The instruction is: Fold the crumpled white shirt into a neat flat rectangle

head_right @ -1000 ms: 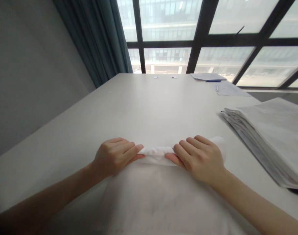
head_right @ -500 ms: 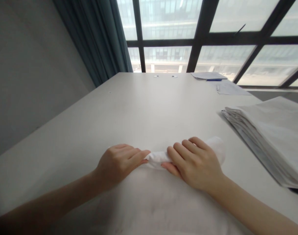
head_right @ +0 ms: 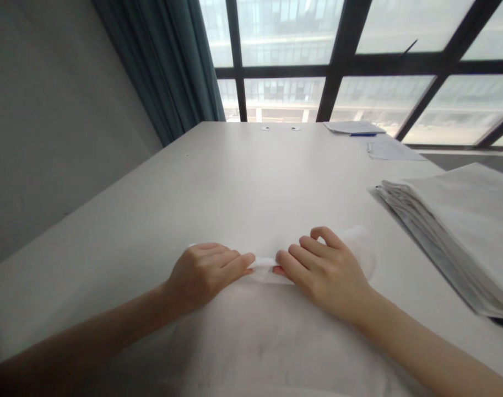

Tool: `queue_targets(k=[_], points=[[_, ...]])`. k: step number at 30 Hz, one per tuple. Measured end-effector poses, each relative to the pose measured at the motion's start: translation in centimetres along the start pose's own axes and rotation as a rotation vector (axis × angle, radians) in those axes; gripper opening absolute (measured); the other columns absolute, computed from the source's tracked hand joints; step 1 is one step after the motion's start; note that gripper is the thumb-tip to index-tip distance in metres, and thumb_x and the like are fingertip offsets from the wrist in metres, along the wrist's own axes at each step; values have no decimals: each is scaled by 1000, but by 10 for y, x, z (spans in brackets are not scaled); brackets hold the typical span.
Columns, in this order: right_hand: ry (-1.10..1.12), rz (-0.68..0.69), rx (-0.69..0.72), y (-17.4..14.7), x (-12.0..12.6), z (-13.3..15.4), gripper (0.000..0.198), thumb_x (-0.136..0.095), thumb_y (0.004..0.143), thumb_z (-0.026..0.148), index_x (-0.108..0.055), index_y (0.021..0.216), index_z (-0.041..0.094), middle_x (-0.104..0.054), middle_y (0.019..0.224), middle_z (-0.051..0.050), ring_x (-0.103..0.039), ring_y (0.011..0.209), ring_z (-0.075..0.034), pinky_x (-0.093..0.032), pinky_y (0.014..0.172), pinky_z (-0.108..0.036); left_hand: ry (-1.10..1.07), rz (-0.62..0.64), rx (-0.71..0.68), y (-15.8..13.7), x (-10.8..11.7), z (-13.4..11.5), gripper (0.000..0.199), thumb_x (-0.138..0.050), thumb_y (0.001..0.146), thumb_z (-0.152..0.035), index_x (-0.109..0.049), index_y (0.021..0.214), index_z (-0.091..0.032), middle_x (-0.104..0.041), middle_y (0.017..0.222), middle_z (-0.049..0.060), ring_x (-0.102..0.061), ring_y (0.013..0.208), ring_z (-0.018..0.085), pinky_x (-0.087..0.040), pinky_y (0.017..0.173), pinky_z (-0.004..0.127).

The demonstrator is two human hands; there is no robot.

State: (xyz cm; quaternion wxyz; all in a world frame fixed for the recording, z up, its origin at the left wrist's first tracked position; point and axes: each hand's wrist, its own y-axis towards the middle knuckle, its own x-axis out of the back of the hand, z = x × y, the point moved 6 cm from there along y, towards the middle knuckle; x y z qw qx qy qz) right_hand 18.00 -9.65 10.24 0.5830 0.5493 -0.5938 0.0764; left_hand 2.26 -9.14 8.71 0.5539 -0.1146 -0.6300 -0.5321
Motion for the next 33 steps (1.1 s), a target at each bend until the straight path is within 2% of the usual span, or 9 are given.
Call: queue_targets(k=[8,14,19,22,28,33], points=[[-156,-29,-11,-7,0,-25,36,-53,98,32,-52,63,20,-58,57,3,-51,57,-13,-37,77,-32,2,93,126,-4,-5,17,40,-31,105,-38,-58,82,-20,-60,59,-5,-54,49,10,-28,47,23],[-164,-30,-57,-16,-3,-47,35,-53,97,35,-51,65,21,-60,56,3,-55,55,-13,-38,76,-33,40,160,233,-10,-12,40,57,-26,101,-56,-57,72,-18,-61,54,-1,-51,45,10,-20,45,24],[-119,22,-94,-23,-8,-61,31,-55,96,32,-52,68,22,-65,60,1,-57,57,-14,-40,82,-36,22,129,255,-13,-22,50,63,-25,99,-60,-59,69,-17,-60,53,0,-49,45,10,-22,46,23],[-84,19,-101,-24,-9,-65,29,-56,96,30,-53,68,22,-67,62,2,-57,56,-13,-41,84,-36,15,170,329,-14,-26,58,63,-28,96,-65,-62,70,-18,-60,53,0,-50,47,11,-21,47,23],[5,12,-131,-31,-15,-82,31,-59,93,37,-58,65,24,-65,57,3,-56,52,-14,-44,85,-38,-231,293,621,-20,-35,85,50,-52,86,-67,-68,75,-21,-60,57,-3,-51,53,12,-26,53,22],[-7,-64,-160,-43,-19,-99,41,-56,94,43,-57,57,25,-54,43,3,-58,56,-18,-47,76,-37,-455,276,766,-25,-41,96,48,-58,80,-65,-70,72,-19,-56,56,-4,-48,54,11,-30,53,22]])
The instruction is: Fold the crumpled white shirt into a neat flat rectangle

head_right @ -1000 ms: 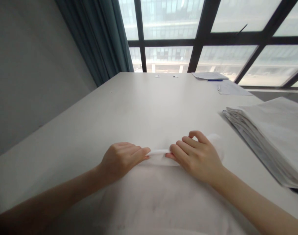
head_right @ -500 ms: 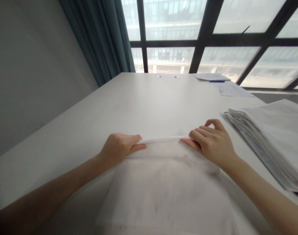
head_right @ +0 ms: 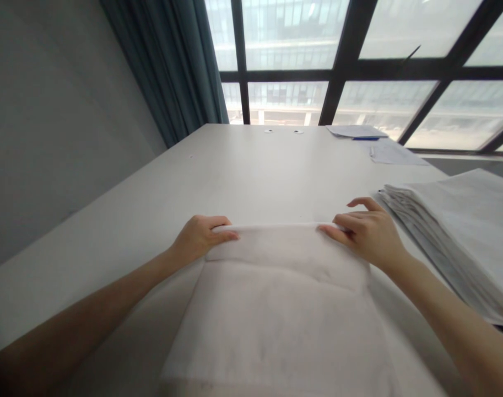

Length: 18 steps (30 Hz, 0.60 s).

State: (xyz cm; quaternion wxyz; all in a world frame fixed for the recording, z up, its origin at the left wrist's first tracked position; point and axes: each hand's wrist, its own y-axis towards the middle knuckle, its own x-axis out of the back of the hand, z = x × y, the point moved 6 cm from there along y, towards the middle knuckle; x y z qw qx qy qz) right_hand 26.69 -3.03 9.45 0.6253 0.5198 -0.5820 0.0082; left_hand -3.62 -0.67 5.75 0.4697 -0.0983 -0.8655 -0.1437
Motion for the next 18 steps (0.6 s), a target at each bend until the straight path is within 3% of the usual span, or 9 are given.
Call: queue_targets(k=[5,9,12,15,18], points=[[81,34,-33,-2,-6,-4,39,-56,95,40,-59,59,24,-54,45,5,-52,49,-14,-47,84,-37,-136,-22,-7,2,2,6,49,-61,77,-64,-70,70,-17,-60,58,-2,-49,56,11,-34,53,21],[118,35,-79,-3,-9,-5,41,-52,96,43,-62,61,24,-57,47,5,-48,46,-13,-48,78,-36,-367,-10,-16,6,0,17,46,-61,78,-60,-73,81,-15,-70,76,3,-60,70,17,-43,61,23],[166,44,-144,-7,-15,-10,40,-52,96,44,-65,64,25,-57,46,4,-53,51,-15,-48,70,-34,-468,-22,8,9,0,27,45,-62,80,-57,-73,88,-13,-69,76,4,-61,69,17,-45,60,24],[277,69,-296,-13,-23,-20,36,-56,92,47,-70,67,25,-62,53,1,-60,61,-18,-48,64,-32,-556,65,20,9,-3,33,49,-61,83,-56,-71,102,-12,-68,74,3,-61,65,15,-46,57,23],[459,124,-543,-24,-33,-30,39,-61,84,56,-72,68,22,-69,68,-3,-58,57,-16,-44,51,-29,-621,182,2,8,-5,35,55,-63,83,-57,-66,116,-13,-70,86,6,-65,73,16,-50,62,24]])
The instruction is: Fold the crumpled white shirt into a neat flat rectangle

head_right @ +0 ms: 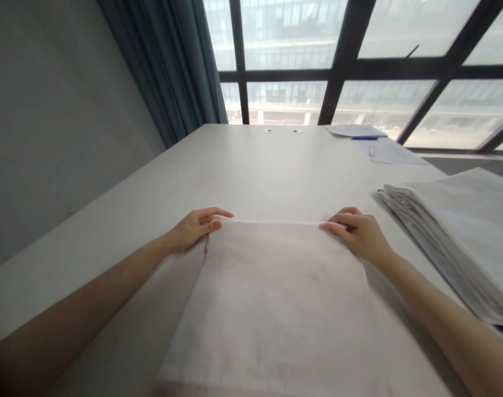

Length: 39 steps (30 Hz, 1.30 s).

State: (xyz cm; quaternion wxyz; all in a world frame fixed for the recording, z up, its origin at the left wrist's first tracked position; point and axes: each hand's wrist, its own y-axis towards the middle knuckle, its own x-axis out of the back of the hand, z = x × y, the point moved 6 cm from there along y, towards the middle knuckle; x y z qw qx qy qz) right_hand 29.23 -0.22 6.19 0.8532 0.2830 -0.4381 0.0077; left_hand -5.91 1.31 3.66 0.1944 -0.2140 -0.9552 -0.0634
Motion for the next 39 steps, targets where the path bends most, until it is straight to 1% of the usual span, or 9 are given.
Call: queue_targets(k=[6,10,14,18,22,25,30,33,39], points=[[253,101,-385,-8,-9,-19,39,-70,72,58,-73,72,19,-68,66,-3,-56,57,-17,-41,49,-27,-42,15,53,2,3,9,61,-68,79,-56,-66,121,-12,-72,106,12,-67,91,21,-51,78,30],[289,93,-438,-9,-9,-23,39,-73,67,58,-75,75,19,-70,69,-3,-57,61,-18,-43,53,-27,-95,-14,115,3,2,14,62,-72,73,-58,-71,114,-11,-73,103,12,-65,86,21,-49,75,29],[344,67,-508,-10,-9,-30,43,-75,65,59,-77,81,19,-69,67,-3,-57,57,-17,-43,50,-28,-164,-39,181,2,0,18,64,-73,71,-58,-71,115,-12,-72,83,7,-60,70,15,-47,67,26],[373,-14,-510,-11,-9,-36,44,-74,67,57,-76,88,19,-69,66,-3,-58,56,-17,-43,49,-28,-205,-134,175,2,2,22,58,-65,79,-52,-67,120,-11,-71,85,7,-62,71,16,-49,69,28],[235,-39,-422,-11,-8,-34,35,-65,78,51,-73,96,21,-73,77,-5,-65,67,-23,-49,56,-33,134,-343,2,1,12,12,38,-46,90,-29,-67,116,-12,-70,112,11,-63,104,22,-47,96,38],[36,-95,-244,-8,-2,-17,25,-57,85,40,-71,98,24,-75,97,-7,-68,89,-28,-53,71,-39,458,-392,-177,-3,5,-6,39,-39,90,-18,-64,118,-13,-64,127,10,-55,122,21,-37,110,42],[-31,66,78,-10,-21,31,32,-40,95,25,-65,116,26,-64,129,-6,-61,116,-25,-53,90,-41,782,-144,-385,-12,-38,-24,42,-35,96,-17,-52,134,-14,-48,146,9,-37,140,19,-29,117,43],[-91,241,238,-20,-44,53,42,-32,100,22,-52,136,27,-54,143,-4,-45,134,-21,-39,109,-44,901,30,-386,-17,-59,-21,46,-36,98,-21,-41,144,-17,-38,153,9,-29,144,20,-24,118,44],[-336,445,339,-33,-66,59,49,-35,102,37,-30,151,36,-30,157,0,-27,144,-25,-28,113,-52,1032,191,-339,-23,-67,-14,51,-40,100,-36,-32,149,-27,-22,160,8,-17,148,25,-16,118,49]])
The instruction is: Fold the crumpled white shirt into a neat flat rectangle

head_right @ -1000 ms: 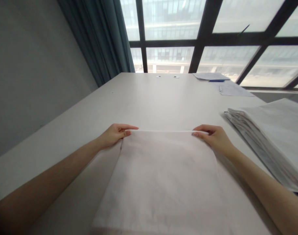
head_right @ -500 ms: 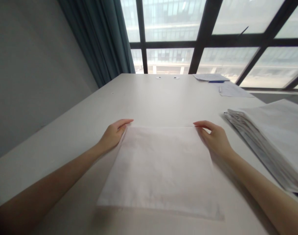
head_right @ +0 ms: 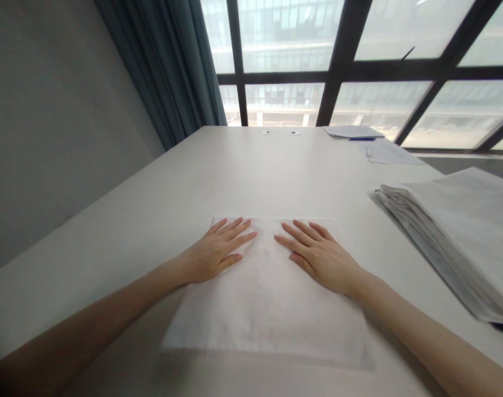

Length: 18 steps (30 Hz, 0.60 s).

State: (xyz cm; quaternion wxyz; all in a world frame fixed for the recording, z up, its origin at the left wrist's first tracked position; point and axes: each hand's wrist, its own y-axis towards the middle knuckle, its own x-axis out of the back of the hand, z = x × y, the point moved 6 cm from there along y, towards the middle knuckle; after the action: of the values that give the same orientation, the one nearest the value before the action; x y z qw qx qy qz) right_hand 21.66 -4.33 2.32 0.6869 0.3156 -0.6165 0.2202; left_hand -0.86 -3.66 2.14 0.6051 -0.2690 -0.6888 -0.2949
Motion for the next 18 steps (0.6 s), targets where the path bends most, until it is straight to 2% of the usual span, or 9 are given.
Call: queue_targets(k=[7,13,18], points=[[-19,68,77,-3,0,1,50,-37,101,45,-27,150,44,-19,160,1,-19,146,-29,-24,113,-56,7,100,-21,-2,0,-2,55,-37,100,-48,-23,152,-35,-8,162,8,-9,149,28,-10,118,50],[25,96,56,4,-1,-7,55,-33,101,50,-20,153,38,-20,160,1,-16,147,-27,-21,115,-55,25,130,6,9,-6,11,65,-31,100,-54,-14,155,-23,-9,162,11,-5,149,24,-6,119,45],[120,66,-45,24,-3,-26,55,-27,102,50,-22,154,32,-31,157,-2,-26,145,-24,-24,115,-52,27,118,50,22,-1,22,61,-32,101,-48,-18,154,-20,-13,161,13,-11,149,25,-9,118,49]])
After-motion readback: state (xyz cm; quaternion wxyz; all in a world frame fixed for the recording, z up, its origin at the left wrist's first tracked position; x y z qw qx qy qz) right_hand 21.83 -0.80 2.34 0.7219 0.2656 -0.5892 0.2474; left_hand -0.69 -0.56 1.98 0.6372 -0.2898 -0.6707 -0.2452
